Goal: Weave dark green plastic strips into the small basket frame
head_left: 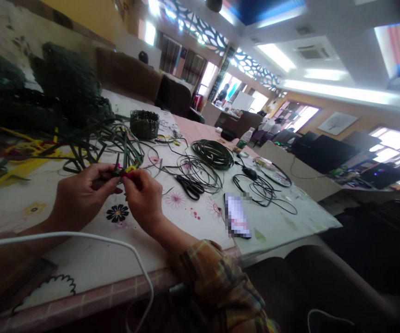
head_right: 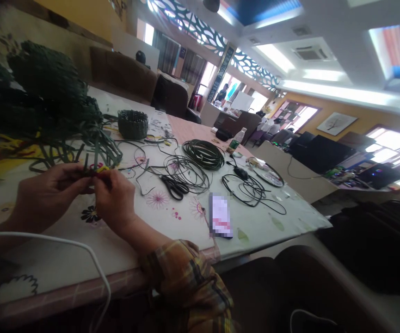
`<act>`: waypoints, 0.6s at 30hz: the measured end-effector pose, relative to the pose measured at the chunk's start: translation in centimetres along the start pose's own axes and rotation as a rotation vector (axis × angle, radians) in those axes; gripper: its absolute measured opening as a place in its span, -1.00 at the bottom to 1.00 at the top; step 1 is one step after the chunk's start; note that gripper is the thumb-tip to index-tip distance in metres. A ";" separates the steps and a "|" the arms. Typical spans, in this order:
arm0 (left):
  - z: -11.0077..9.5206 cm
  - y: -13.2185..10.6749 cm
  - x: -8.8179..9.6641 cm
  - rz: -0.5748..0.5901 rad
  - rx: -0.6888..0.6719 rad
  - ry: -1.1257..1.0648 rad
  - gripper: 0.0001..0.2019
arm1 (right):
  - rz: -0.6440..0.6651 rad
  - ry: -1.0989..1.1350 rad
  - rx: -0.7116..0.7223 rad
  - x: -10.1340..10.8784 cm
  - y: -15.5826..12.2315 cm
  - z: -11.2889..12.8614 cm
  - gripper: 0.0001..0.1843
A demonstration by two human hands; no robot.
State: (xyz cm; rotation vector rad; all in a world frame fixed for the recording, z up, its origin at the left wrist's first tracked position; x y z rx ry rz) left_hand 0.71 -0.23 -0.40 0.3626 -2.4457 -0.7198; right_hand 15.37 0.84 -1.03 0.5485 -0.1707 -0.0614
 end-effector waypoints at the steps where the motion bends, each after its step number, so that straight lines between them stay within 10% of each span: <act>1: 0.3 0.0 0.0 -0.003 -0.050 0.066 -0.53 | 0.002 0.057 -0.045 0.0 0.0 0.0 -0.84; 8: 1.3 -0.1 0.0 -0.067 -0.413 0.411 -0.62 | 0.053 0.526 -0.453 -0.3 0.4 0.0 -0.87; 18: 2.5 0.1 0.1 -0.154 -0.712 0.588 -0.79 | 0.120 0.883 -0.614 -0.8 0.3 -0.2 -0.93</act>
Point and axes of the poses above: each hand's wrist, its own y-axis towards the middle knuckle, its own x-axis out of the back of the hand, z = x × y, the point moved 1 cm from there along y, towards the middle knuckle, and after that the axes turned 3 degrees about y, right-handed, at the moved point
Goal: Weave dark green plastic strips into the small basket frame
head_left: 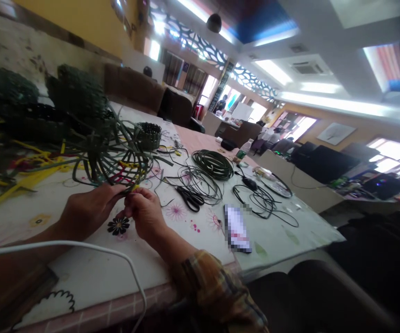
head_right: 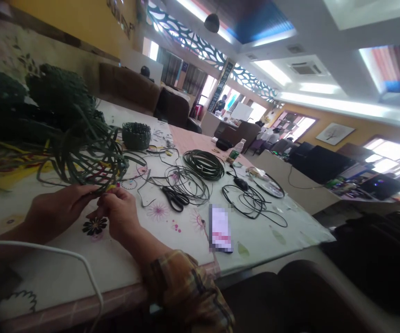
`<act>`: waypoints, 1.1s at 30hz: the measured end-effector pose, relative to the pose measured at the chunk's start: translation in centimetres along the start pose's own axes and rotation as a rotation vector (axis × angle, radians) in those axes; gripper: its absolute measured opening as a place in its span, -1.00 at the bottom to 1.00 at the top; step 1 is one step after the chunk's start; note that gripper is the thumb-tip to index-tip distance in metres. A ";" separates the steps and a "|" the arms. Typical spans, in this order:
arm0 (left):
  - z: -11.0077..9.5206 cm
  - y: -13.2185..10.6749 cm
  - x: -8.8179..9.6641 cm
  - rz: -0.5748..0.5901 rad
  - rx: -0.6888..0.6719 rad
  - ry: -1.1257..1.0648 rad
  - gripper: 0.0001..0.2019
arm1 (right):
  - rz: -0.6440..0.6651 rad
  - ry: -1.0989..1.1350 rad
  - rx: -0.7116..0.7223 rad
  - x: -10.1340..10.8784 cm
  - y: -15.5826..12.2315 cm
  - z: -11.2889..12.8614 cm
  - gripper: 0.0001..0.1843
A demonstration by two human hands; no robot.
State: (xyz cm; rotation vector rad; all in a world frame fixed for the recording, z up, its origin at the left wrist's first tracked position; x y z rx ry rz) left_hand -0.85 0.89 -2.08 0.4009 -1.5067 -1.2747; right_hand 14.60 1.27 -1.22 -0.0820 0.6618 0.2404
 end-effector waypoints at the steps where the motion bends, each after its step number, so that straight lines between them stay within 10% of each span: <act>1: 0.1 0.0 0.0 0.003 0.004 -0.005 -0.79 | 0.006 0.008 -0.003 0.1 0.1 -0.1 -0.91; 13: 0.1 -0.2 -0.1 0.011 0.036 -0.066 -0.79 | -0.005 -0.081 0.033 0.2 0.0 0.1 -0.87; 23: -0.1 0.0 0.1 0.011 -0.071 -0.045 -0.77 | 0.119 0.052 -0.312 0.6 0.4 1.1 -0.85; 33: 0.0 0.9 0.2 0.153 0.350 -0.252 -0.69 | 0.094 0.008 -0.195 0.7 0.5 0.9 -0.85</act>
Point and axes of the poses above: each hand's wrist, its own y-axis towards the middle knuckle, its own x-axis out of the back of the hand, z = x × y, the point moved 1 cm from there along y, towards the middle knuckle, and after that the axes turned 3 degrees about y, right-handed, at the moved point
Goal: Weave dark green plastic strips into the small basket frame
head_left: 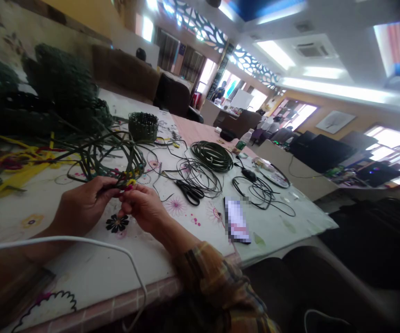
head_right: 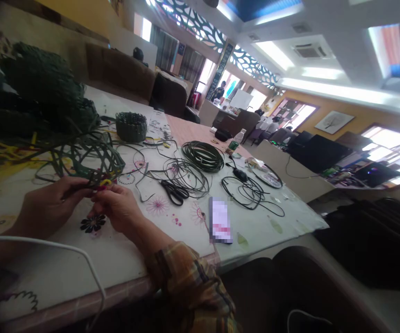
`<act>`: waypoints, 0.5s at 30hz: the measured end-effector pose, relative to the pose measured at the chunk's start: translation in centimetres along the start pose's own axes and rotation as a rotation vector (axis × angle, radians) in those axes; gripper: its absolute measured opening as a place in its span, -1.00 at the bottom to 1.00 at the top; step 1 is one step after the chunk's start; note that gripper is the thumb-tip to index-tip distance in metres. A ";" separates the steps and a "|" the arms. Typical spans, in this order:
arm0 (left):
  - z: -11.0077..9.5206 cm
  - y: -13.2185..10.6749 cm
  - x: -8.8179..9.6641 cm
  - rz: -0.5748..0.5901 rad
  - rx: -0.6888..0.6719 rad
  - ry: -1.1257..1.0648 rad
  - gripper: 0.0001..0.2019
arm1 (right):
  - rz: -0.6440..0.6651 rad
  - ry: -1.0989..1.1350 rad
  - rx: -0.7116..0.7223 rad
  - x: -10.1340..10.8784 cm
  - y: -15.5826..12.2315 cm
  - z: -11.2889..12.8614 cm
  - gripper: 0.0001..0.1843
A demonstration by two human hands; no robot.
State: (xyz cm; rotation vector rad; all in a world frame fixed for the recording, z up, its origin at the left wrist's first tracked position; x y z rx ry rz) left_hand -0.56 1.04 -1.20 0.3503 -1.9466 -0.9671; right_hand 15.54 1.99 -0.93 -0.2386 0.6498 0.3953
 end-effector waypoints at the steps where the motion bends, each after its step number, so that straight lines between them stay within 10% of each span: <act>1: 0.1 0.0 0.0 0.019 0.047 -0.014 -0.67 | 0.010 -0.014 -0.007 0.1 0.0 0.0 -0.85; 6: 0.6 0.4 0.1 0.082 0.231 -0.097 -0.65 | 0.043 -0.288 0.123 0.5 -0.1 -0.1 -0.79; 11: 0.5 0.8 0.5 0.098 0.305 -0.169 -0.62 | -0.172 -1.141 0.661 0.5 -0.3 0.3 -0.87; 15: -0.2 0.8 0.8 0.104 0.271 -0.219 -0.62 | -0.241 -1.586 0.811 0.4 0.1 0.2 -0.86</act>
Point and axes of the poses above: each hand's wrist, its own y-axis towards the middle knuckle, its own x-axis out of the back of the hand, z = x × y, the point moved 1 cm from there along y, towards the middle knuckle, and after that the axes turned 3 degrees about y, right-handed, at the moved point
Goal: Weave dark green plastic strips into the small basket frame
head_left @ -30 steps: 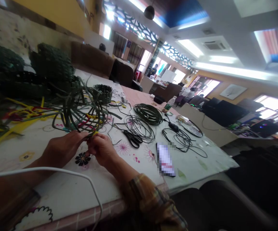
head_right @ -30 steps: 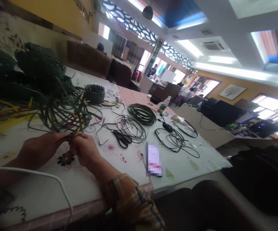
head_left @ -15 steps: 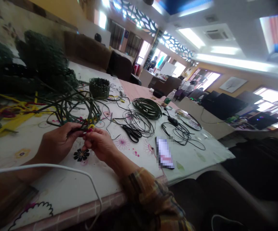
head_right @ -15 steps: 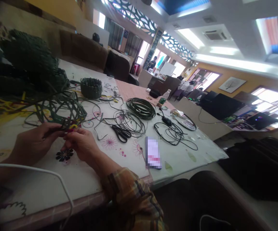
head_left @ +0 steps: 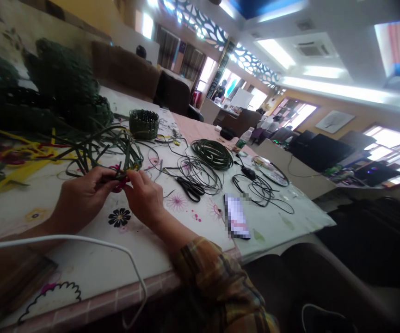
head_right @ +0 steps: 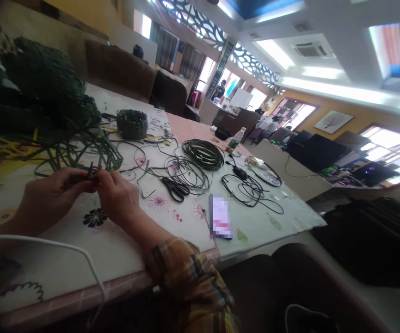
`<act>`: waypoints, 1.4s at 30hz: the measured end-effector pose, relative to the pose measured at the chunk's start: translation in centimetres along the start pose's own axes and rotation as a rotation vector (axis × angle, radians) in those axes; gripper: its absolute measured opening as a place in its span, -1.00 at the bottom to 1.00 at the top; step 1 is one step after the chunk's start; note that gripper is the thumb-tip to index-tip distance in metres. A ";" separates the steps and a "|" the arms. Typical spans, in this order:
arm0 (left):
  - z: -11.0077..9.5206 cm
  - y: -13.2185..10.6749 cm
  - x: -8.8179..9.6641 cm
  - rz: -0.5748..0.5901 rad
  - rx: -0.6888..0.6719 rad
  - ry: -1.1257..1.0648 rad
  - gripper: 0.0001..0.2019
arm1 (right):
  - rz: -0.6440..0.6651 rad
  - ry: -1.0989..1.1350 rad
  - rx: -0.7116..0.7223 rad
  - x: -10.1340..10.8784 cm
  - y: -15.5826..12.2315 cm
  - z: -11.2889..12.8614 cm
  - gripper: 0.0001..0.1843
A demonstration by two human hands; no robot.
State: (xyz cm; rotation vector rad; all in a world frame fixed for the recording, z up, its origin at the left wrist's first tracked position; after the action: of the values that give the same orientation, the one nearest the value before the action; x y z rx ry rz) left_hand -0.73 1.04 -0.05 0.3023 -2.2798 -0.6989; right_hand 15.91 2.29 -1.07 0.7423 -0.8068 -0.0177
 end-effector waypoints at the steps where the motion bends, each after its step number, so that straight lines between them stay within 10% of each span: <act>1: -0.1 -0.1 0.0 -0.001 -0.005 -0.011 -0.62 | -0.007 -0.052 0.020 -0.2 0.0 -0.1 -0.85; 13: -0.1 -0.2 -0.6 -0.001 0.045 -0.036 -0.56 | -0.084 -0.340 0.184 -0.1 0.1 0.7 -0.76; 23: 0.5 -0.3 -1.0 -0.045 -0.129 0.110 -0.62 | 0.013 0.769 -0.402 -1.5 -0.1 -0.1 -0.76; 34: 0.8 -0.5 -1.5 -0.118 -0.326 0.273 -0.64 | -0.191 0.823 -0.398 -0.7 -0.3 0.5 -0.96; 42: 0.4 -0.2 -0.9 -0.152 -0.254 0.324 -0.63 | 0.153 1.551 -0.950 -0.4 0.0 1.6 -0.90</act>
State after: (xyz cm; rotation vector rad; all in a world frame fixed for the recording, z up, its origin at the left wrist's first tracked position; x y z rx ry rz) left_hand -0.39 1.40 -0.95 0.4364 -1.8529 -0.9345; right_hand 14.55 1.52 -0.62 -0.3186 0.6548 0.2683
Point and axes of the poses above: each hand's wrist, its own y-axis towards the middle knuckle, its own x-axis out of the back of the hand, z = x × y, the point moved 1 cm from there along y, towards the middle knuckle, and after that the axes turned 3 degrees about y, right-handed, at the moved point
